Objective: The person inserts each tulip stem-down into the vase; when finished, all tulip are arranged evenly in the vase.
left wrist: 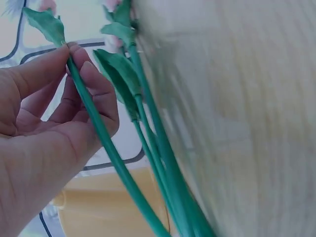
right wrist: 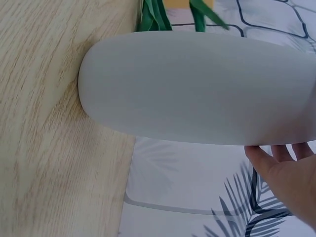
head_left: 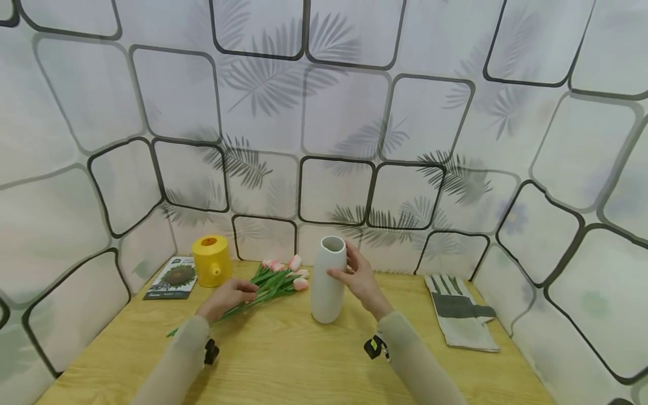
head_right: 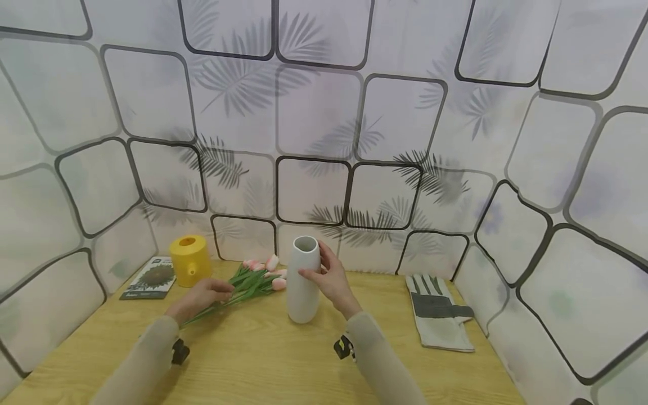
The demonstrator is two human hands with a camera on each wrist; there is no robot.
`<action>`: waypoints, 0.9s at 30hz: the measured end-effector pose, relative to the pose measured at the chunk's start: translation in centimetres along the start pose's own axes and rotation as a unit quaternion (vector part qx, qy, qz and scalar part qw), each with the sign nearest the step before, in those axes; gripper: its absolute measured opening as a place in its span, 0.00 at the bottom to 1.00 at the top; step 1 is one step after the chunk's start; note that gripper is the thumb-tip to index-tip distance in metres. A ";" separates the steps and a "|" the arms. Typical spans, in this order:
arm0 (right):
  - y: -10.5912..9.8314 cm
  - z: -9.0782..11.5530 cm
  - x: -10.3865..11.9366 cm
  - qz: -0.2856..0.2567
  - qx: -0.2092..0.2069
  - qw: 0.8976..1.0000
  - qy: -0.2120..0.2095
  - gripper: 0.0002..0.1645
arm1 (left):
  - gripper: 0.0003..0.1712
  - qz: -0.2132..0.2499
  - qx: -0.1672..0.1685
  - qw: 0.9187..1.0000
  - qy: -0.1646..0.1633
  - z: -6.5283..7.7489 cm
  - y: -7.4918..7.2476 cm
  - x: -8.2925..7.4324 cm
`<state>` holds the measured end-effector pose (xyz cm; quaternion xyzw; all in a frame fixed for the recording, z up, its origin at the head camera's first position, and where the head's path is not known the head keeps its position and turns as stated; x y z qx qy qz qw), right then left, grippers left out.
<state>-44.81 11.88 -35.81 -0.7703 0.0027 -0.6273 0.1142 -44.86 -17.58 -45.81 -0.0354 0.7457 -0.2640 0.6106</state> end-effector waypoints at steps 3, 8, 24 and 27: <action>-0.1 -0.2 -0.4 0.005 -0.006 1.000 -0.006 0.48 | 0.18 0.010 0.002 1.000 -0.006 0.0 -0.1 -0.3; 0.1 0.1 -0.4 0.008 -0.005 1.000 -0.007 0.48 | 0.18 -0.010 -0.010 1.000 -0.014 -0.1 -0.7 -0.7; 0.4 1.5 2.0 0.001 0.012 1.000 0.002 0.48 | 0.19 0.035 -0.058 0.995 0.068 -2.3 -1.4 -5.3; 0.4 1.8 2.3 0.001 0.010 1.000 0.005 0.48 | 0.19 0.043 -0.079 0.993 0.078 -2.4 -1.3 -5.8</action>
Point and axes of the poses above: each hand's wrist, its own z-axis away from the middle knuckle, its own y-axis out of the palm, x = y × z, the point moved 10 cm from there along -z, towards the middle knuckle, and after that the axes turned 9 degrees about y, right-handed, at the moved point
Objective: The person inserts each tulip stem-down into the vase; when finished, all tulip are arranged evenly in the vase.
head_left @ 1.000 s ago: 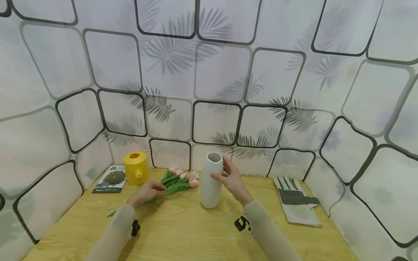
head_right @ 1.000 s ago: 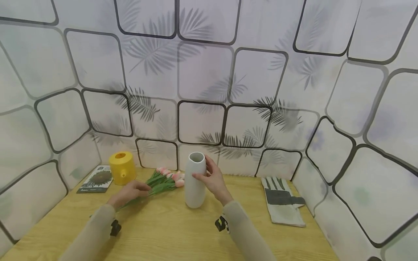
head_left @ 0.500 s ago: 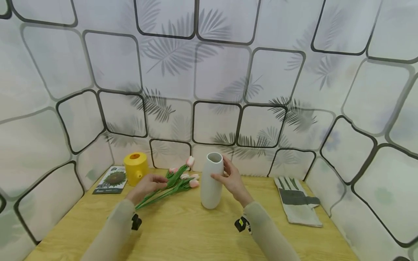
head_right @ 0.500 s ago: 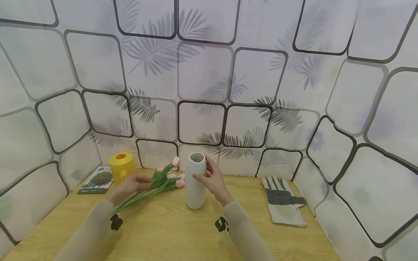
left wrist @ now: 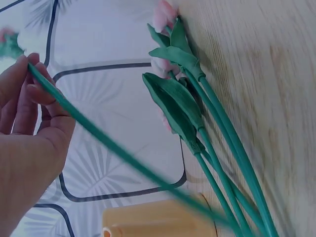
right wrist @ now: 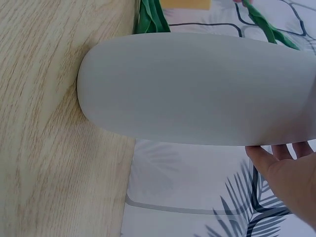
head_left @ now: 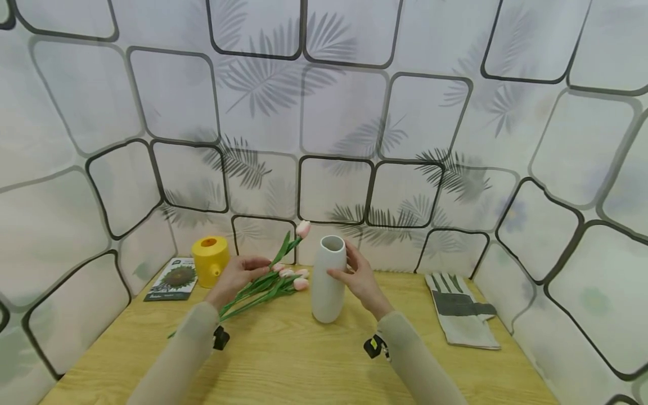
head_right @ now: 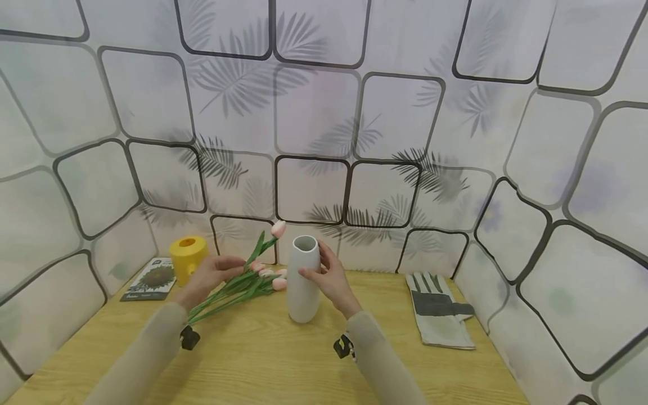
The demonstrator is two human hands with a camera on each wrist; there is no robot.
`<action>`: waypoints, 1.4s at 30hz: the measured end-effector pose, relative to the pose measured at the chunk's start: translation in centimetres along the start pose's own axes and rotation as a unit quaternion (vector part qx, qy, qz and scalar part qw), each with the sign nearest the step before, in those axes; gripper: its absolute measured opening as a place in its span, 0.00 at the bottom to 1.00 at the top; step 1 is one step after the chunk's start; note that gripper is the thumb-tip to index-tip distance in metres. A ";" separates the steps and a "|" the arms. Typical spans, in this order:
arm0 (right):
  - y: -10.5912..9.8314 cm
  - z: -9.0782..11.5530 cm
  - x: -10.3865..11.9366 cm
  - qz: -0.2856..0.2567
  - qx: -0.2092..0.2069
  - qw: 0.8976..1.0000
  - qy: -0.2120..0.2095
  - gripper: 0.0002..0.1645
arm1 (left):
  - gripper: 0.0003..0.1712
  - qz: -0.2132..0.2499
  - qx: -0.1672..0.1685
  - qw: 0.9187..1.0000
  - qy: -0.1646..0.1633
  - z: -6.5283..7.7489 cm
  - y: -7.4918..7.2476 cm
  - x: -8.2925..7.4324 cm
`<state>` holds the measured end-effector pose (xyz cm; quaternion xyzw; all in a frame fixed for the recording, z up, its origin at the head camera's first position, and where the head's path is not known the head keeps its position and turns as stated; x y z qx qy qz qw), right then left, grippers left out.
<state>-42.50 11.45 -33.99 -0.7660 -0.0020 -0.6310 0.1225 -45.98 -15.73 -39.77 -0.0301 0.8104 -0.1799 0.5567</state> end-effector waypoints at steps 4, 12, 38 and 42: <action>0.0 0.1 0.0 0.002 0.002 1.000 0.000 0.48 | 0.22 0.011 -0.024 1.000 0.011 -0.1 -0.2 -0.2; -0.1 -0.1 -0.1 0.000 0.003 1.000 0.002 0.48 | 0.22 0.035 -0.055 0.998 0.012 -0.4 -0.5 -0.3; -0.5 -1.8 -2.7 0.005 -0.011 1.000 -0.016 0.47 | 0.20 0.183 -0.230 0.953 0.068 -1.6 -1.8 -5.0; -0.4 -1.6 -2.8 0.005 -0.010 1.000 -0.011 0.47 | 0.17 0.224 -0.248 0.938 0.097 -1.7 -2.2 -5.9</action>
Point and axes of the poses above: each hand's wrist, its own z-axis away from the middle knuckle, its own y-axis out of the palm, x = y × z, the point moved 10 cm from there along -z, towards the middle knuckle, and after that the axes turned 9 degrees about y, right-handed, at the moved point
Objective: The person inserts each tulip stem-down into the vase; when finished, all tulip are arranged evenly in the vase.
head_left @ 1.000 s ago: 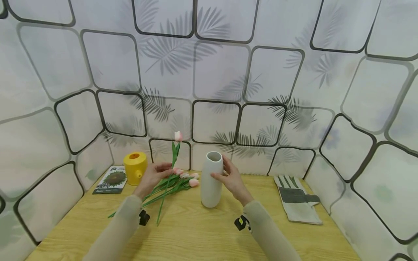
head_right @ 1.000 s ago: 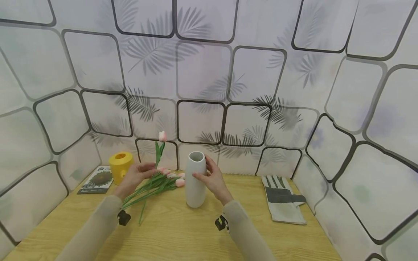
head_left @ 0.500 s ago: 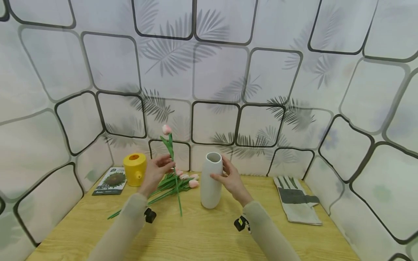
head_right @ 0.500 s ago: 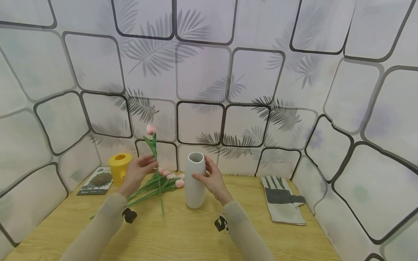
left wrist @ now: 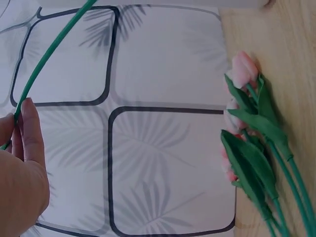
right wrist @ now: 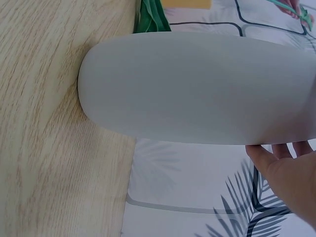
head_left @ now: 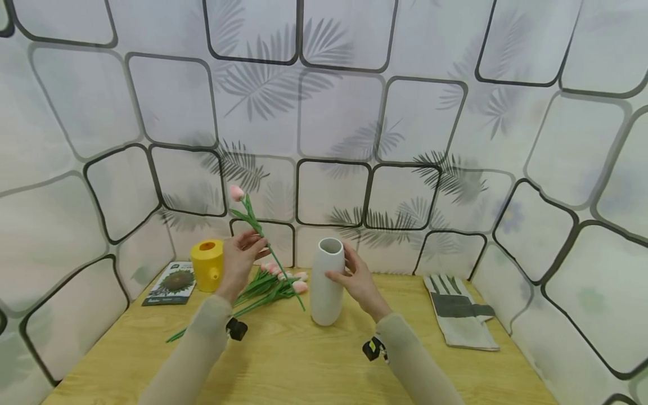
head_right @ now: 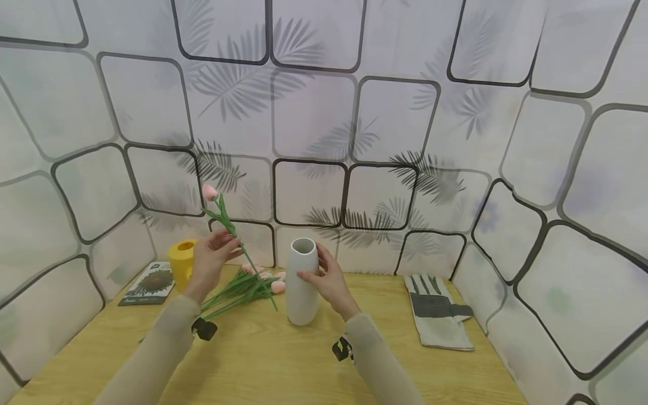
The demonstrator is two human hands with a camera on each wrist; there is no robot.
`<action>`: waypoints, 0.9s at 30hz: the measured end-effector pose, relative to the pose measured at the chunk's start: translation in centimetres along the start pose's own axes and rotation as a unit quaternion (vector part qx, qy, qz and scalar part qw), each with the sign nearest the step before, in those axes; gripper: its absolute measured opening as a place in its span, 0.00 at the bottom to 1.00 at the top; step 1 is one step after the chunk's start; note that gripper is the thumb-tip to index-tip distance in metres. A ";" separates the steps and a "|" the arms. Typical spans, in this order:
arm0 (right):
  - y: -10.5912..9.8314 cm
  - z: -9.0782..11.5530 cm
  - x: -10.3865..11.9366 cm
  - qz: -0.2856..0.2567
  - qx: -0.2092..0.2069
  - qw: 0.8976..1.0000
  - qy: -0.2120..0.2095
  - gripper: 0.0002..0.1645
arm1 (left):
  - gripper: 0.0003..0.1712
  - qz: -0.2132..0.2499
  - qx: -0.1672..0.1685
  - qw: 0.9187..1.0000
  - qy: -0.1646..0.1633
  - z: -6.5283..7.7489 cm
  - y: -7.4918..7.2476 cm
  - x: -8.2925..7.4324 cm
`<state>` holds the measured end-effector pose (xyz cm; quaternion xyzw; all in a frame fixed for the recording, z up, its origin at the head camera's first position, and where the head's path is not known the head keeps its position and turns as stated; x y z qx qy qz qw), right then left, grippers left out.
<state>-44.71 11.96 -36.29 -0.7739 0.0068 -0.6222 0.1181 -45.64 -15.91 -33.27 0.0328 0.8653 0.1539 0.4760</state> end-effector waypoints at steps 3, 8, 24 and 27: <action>0.2 0.3 0.2 -0.002 0.006 1.000 0.003 0.48 | 0.15 0.022 -0.005 1.000 0.007 -0.1 0.0 -0.7; 0.2 0.2 0.2 0.001 0.004 1.000 -0.001 0.48 | 0.12 0.031 -0.011 0.999 0.030 -0.7 0.3 -2.0; 0.1 0.0 0.1 0.001 0.002 1.000 0.003 0.47 | 0.10 0.114 -0.106 0.985 0.072 -1.8 -0.1 -3.7; 0.3 0.0 0.0 0.002 0.012 1.000 0.011 0.48 | 0.11 0.120 -0.124 0.982 0.072 -1.9 -0.1 -3.9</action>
Point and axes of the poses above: each hand's wrist, its own z-axis away from the middle knuckle, its own y-axis out of the palm, x = y × z, the point moved 10 cm from there along -z, towards the middle knuckle, and after that the axes turned 9 degrees about y, right-handed, at the moved point
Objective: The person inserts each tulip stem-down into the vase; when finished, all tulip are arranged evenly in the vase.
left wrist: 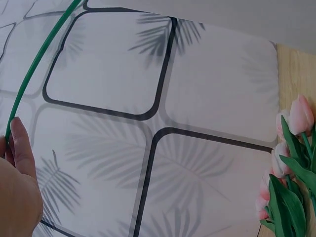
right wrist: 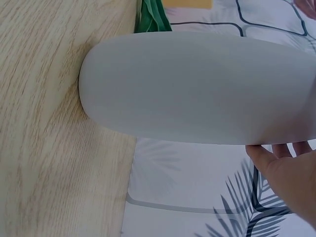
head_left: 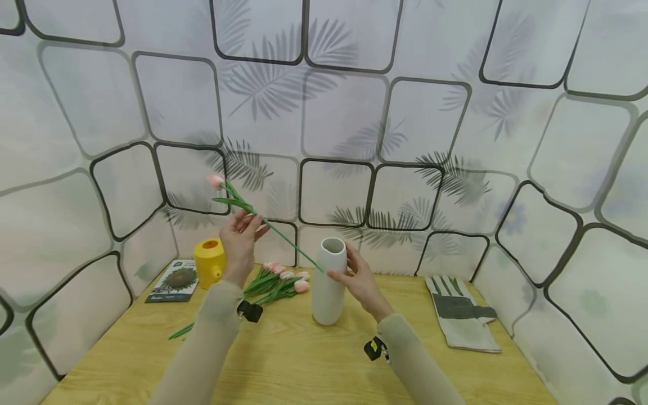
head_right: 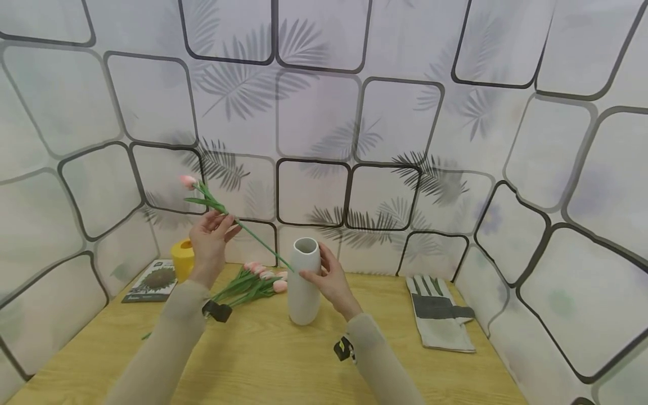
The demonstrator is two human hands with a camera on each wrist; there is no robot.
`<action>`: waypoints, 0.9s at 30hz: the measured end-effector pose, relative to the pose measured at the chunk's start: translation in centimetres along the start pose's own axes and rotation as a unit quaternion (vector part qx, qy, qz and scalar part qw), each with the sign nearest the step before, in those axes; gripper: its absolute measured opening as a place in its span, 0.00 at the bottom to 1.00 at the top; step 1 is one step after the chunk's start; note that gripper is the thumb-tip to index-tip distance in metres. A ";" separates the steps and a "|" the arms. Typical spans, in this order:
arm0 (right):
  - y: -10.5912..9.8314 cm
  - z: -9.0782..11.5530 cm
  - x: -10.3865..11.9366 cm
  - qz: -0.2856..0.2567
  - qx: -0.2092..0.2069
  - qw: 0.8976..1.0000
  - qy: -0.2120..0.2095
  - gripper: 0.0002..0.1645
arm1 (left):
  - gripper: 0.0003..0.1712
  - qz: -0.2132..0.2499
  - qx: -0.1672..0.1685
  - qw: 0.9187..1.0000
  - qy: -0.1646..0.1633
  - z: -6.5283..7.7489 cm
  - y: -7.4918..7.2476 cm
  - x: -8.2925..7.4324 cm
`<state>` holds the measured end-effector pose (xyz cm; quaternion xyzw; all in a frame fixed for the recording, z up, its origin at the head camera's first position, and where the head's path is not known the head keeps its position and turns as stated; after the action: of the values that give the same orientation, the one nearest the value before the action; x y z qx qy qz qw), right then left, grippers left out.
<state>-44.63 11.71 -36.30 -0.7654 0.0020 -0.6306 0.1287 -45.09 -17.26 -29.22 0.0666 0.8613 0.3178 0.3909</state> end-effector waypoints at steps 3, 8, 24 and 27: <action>0.1 0.4 0.4 0.005 0.009 1.000 0.007 0.48 | 0.12 0.004 -0.020 1.000 0.006 -0.1 0.1 -0.2; 0.2 1.5 2.1 0.014 0.012 1.000 0.003 0.47 | 0.12 0.012 -0.045 0.999 0.020 0.0 0.4 -0.7; 0.2 1.6 2.7 0.007 0.022 1.000 0.001 0.47 | 0.13 0.001 -0.049 0.997 0.065 0.0 2.6 -1.6; 0.2 1.6 2.6 0.006 0.024 1.000 0.004 0.47 | 0.12 -0.003 -0.036 0.997 0.070 0.2 3.3 -1.6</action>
<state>-42.57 11.40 -34.10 -0.7593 -0.0078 -0.6330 0.1505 -44.24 -15.17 -26.34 0.0277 0.8747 0.3511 0.3331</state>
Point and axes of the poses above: each hand's wrist, its own z-axis away from the middle knuckle, its own y-axis out of the palm, x = y × z, the point moved 10 cm from there along -z, towards the middle knuckle, and after that the axes turned 9 degrees about y, right-handed, at the moved point
